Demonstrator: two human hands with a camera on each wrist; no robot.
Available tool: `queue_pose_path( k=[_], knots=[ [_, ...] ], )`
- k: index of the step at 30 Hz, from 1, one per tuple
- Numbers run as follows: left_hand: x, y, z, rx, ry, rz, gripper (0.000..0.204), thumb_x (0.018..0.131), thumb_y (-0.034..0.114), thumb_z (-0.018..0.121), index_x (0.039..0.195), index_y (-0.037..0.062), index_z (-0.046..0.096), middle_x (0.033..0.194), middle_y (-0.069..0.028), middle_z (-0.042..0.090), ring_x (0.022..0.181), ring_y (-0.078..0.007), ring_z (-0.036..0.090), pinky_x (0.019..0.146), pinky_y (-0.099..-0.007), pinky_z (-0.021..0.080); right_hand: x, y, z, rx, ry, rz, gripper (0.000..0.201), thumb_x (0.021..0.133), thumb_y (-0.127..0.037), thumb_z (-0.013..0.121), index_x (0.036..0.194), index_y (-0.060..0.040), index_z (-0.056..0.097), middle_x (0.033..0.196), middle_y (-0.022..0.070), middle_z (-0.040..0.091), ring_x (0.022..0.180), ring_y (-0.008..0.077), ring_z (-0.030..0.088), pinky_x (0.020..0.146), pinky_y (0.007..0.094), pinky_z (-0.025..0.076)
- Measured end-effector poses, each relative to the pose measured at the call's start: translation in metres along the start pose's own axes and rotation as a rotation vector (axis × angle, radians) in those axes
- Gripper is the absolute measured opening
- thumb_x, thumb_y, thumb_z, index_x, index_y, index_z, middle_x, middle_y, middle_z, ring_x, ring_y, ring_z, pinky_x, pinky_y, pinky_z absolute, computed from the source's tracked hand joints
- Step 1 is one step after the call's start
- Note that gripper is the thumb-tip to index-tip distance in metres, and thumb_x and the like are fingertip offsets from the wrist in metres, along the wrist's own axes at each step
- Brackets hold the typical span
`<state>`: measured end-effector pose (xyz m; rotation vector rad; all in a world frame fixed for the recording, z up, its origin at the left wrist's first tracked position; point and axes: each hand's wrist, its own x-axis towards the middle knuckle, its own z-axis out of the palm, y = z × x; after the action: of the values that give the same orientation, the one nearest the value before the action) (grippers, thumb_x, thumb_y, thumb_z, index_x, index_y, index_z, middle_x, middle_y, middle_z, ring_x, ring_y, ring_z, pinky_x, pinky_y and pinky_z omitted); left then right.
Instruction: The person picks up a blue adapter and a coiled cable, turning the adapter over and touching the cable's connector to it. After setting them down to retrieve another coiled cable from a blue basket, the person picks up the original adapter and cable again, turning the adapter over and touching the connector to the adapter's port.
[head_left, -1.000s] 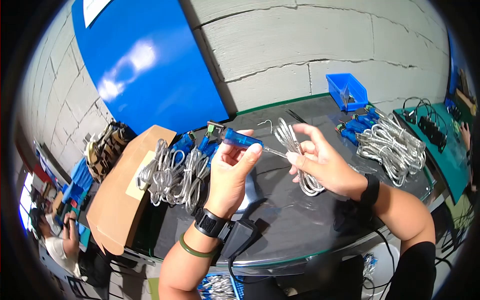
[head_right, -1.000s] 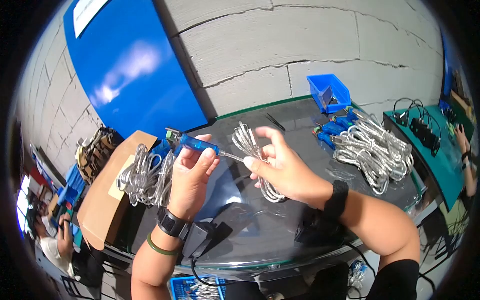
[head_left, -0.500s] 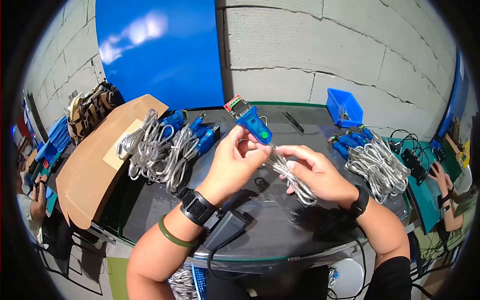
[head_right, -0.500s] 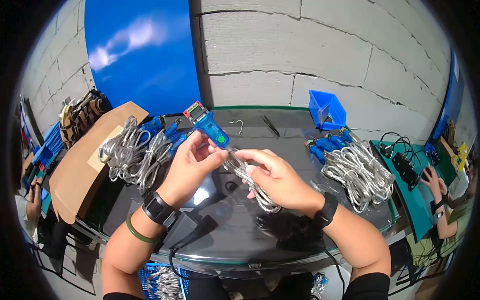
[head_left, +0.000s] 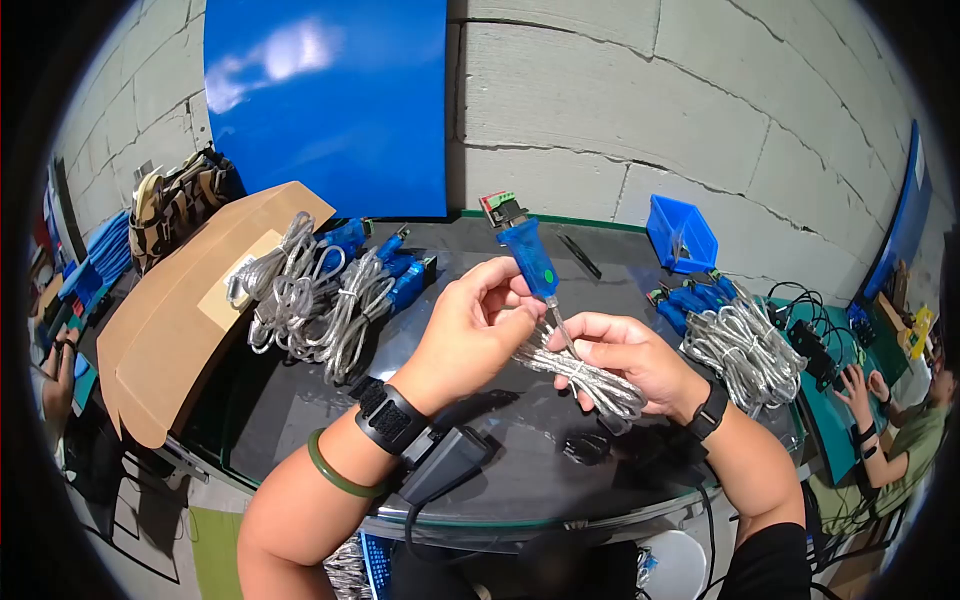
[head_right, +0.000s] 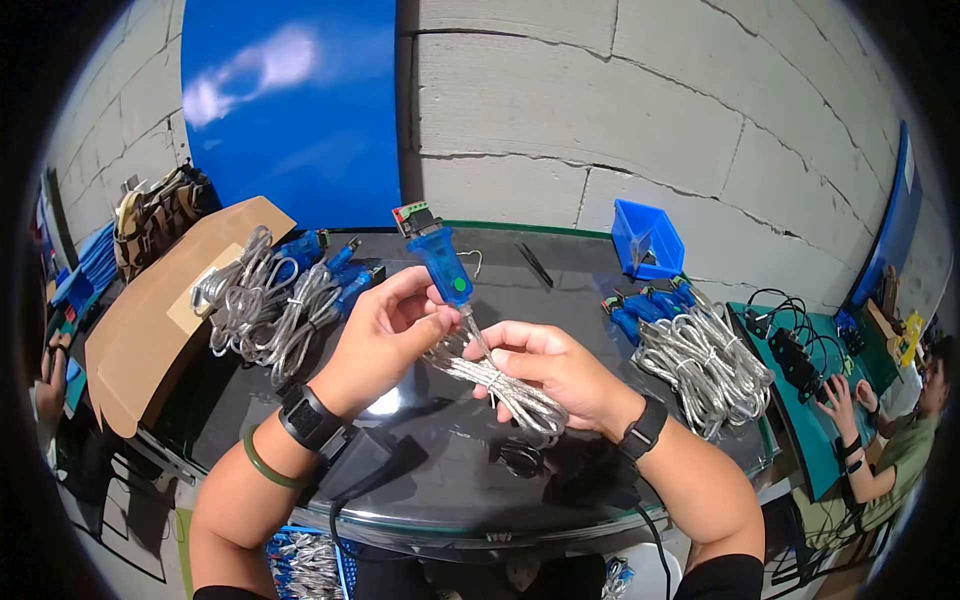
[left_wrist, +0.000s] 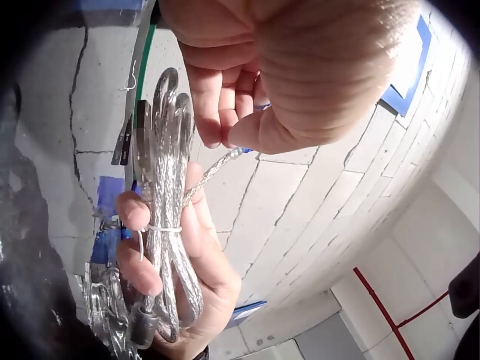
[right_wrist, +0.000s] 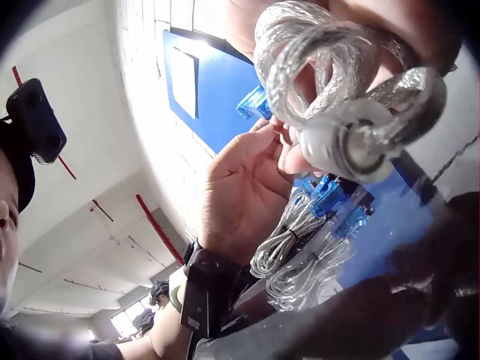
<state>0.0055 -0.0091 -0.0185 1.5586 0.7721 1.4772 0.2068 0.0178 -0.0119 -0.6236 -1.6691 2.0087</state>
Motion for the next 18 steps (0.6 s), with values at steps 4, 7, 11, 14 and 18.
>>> queue_pose_path(
  k=[4, 7, 11, 14, 18],
  knots=[
    [-0.001, 0.000, -0.003, 0.019, -0.042, -0.007, 0.025, 0.083, 0.008, 0.059, 0.106, 0.0002, 0.053, 0.089, -0.0001, 0.057, 0.086, -0.0070, 0.055, 0.078, -0.0223, 0.044, 0.001, 0.001, -0.002, 0.016, -0.045, 0.003, 0.024, 0.092, -0.013, 0.044, 0.111, 0.0008, 0.050, 0.089, 0.0108, 0.058, 0.069, 0.0127, 0.060, 0.060, 0.0237, 0.053],
    [-0.001, 0.005, 0.000, 0.080, 0.022, -0.039, 0.027, 0.083, 0.012, 0.062, 0.107, 0.0018, 0.054, 0.091, -0.0003, 0.059, 0.086, -0.0063, 0.055, 0.078, -0.0224, 0.044, 0.002, 0.007, -0.002, -0.083, 0.003, -0.057, 0.023, 0.092, -0.013, 0.045, 0.110, 0.0004, 0.050, 0.093, 0.0077, 0.056, 0.078, 0.0118, 0.058, 0.063, 0.0248, 0.053],
    [-0.002, 0.004, 0.000, -0.001, 0.038, -0.030, 0.030, 0.082, 0.014, 0.065, 0.108, 0.0032, 0.055, 0.093, -0.0004, 0.060, 0.086, -0.0057, 0.054, 0.076, -0.0225, 0.044, 0.006, 0.010, 0.000, -0.218, 0.107, -0.068, 0.025, 0.092, -0.020, 0.048, 0.108, -0.0013, 0.051, 0.095, 0.0041, 0.054, 0.085, 0.0098, 0.054, 0.066, 0.0243, 0.051],
    [-0.003, 0.009, 0.001, 0.004, -0.041, -0.072, 0.031, 0.082, 0.014, 0.065, 0.109, 0.0031, 0.055, 0.094, -0.0007, 0.060, 0.085, -0.0063, 0.054, 0.075, -0.0228, 0.044, 0.005, 0.007, 0.007, -0.240, 0.167, -0.133, 0.026, 0.092, -0.024, 0.049, 0.106, -0.0020, 0.053, 0.093, 0.0029, 0.054, 0.083, 0.0091, 0.054, 0.064, 0.0232, 0.050],
    [0.002, 0.013, 0.003, -0.004, 0.161, 0.214, 0.031, 0.085, 0.018, 0.062, 0.110, 0.0031, 0.051, 0.086, 0.0022, 0.056, 0.077, -0.0036, 0.052, 0.069, -0.0195, 0.045, 0.003, 0.001, -0.002, -0.318, 0.228, -0.152, 0.027, 0.093, -0.029, 0.048, 0.099, -0.0031, 0.055, 0.089, 0.0010, 0.054, 0.078, 0.0079, 0.053, 0.061, 0.0216, 0.047]
  ],
)
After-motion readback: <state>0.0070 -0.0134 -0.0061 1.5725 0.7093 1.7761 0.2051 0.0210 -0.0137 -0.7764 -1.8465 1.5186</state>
